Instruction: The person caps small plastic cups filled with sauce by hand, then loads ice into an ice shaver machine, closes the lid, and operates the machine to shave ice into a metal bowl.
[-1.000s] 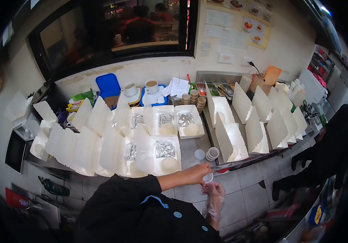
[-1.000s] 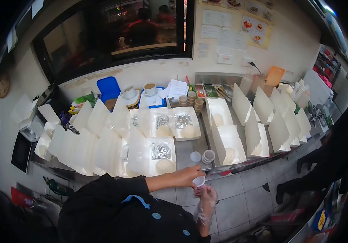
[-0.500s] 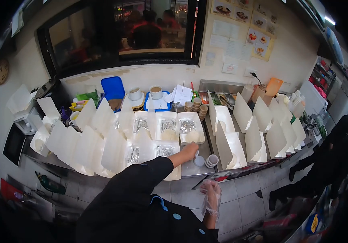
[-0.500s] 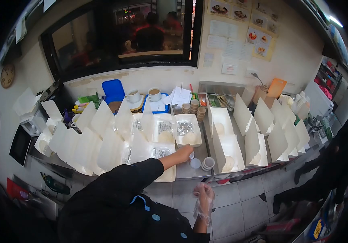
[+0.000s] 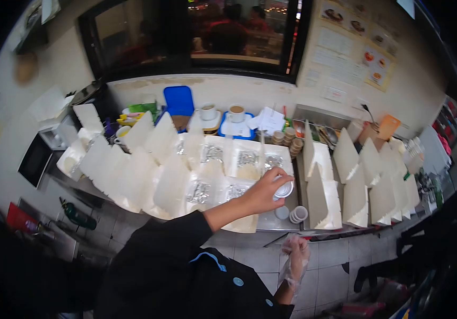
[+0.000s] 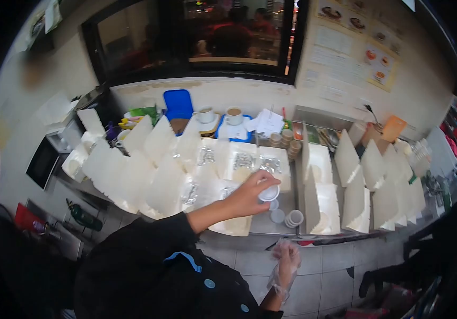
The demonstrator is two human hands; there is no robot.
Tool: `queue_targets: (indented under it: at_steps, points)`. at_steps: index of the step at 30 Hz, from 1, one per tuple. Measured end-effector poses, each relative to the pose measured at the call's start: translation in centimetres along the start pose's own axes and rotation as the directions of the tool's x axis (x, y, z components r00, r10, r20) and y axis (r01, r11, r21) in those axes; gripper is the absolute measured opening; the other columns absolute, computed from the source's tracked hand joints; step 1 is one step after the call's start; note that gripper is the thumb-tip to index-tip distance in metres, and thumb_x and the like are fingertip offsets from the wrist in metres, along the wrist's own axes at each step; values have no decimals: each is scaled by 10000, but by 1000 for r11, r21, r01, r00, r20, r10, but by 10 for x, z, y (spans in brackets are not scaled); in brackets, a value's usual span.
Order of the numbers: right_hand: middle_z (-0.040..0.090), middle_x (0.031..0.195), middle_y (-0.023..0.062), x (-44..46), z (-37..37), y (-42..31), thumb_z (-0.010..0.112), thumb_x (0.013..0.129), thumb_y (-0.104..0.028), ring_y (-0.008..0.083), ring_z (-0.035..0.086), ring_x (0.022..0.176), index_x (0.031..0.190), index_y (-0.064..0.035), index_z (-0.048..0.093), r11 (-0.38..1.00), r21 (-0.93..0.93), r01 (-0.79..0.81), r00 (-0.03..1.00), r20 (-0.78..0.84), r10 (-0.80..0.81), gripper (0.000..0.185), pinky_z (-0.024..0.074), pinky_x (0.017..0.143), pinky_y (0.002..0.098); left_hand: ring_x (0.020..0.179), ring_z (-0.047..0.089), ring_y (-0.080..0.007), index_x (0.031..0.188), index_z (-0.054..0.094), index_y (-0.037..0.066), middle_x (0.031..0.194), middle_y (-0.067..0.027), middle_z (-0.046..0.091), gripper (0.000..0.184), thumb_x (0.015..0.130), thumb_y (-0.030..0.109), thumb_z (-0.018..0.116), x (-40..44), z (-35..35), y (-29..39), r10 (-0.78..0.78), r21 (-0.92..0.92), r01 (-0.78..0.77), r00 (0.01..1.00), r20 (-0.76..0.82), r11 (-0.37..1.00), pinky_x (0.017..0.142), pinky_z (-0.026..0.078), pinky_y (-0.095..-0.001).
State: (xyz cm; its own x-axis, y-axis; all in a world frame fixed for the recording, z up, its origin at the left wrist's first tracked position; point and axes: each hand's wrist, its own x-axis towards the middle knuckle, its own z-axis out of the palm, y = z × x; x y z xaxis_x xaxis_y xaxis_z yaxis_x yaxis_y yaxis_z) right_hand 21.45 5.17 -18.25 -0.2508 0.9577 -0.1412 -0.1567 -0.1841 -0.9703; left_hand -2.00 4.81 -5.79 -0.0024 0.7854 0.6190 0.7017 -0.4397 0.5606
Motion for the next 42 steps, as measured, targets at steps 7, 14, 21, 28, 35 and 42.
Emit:
queue_targets:
  at_steps: [7,14,21,28,35,42]
  points:
    - [603,743,47,59,176,-136,546,888,-181,122,577,674,846,2,593,820,-206,534,809,408,-424,194,465,610,252,985,518,-257,1122,575,71,1081,-129,498,571,575,51,738,-35,-259,81,346,733,126,820,-457,668,798,461,-355]
    - [633,894,172,113,476,-193,527,792,-117,326,612,836,915,-16,622,39,-289,957,274,843,-463,185,477,747,379,975,536,-214,1170,546,89,1101,-96,485,593,623,89,773,-22,-417,-28,88,498,302,781,-618,812,813,485,-321]
    - [609,1090,142,249,643,-7,465,784,-115,293,578,1028,998,-21,642,-178,-701,691,715,698,25,294,479,839,385,1016,496,-320,1105,564,22,1083,-159,441,590,561,95,780,-6,-484,-242,-143,416,388,848,-510,822,888,431,-345]
    - [631,1026,153,239,644,50,520,748,-171,302,604,968,923,-73,677,-316,-589,744,668,664,336,255,493,798,384,1018,526,-348,1136,551,26,1066,-196,530,590,592,110,762,-14,-488,-325,-319,361,428,891,-324,829,902,431,-366]
    - [639,957,89,244,640,54,522,781,-91,231,614,924,896,-74,663,-591,-416,692,546,837,50,183,498,744,326,1018,528,-372,1143,526,-45,1090,-237,512,597,603,88,743,-9,-482,-369,-366,403,471,877,-311,785,897,441,-363]
    - [638,908,150,216,626,57,520,747,-63,287,626,875,839,-22,651,-186,-696,693,685,717,-133,166,501,753,371,1037,509,-364,1150,507,-56,1086,-222,494,647,574,91,763,-14,-467,-408,-395,351,511,848,-353,784,915,428,-362]
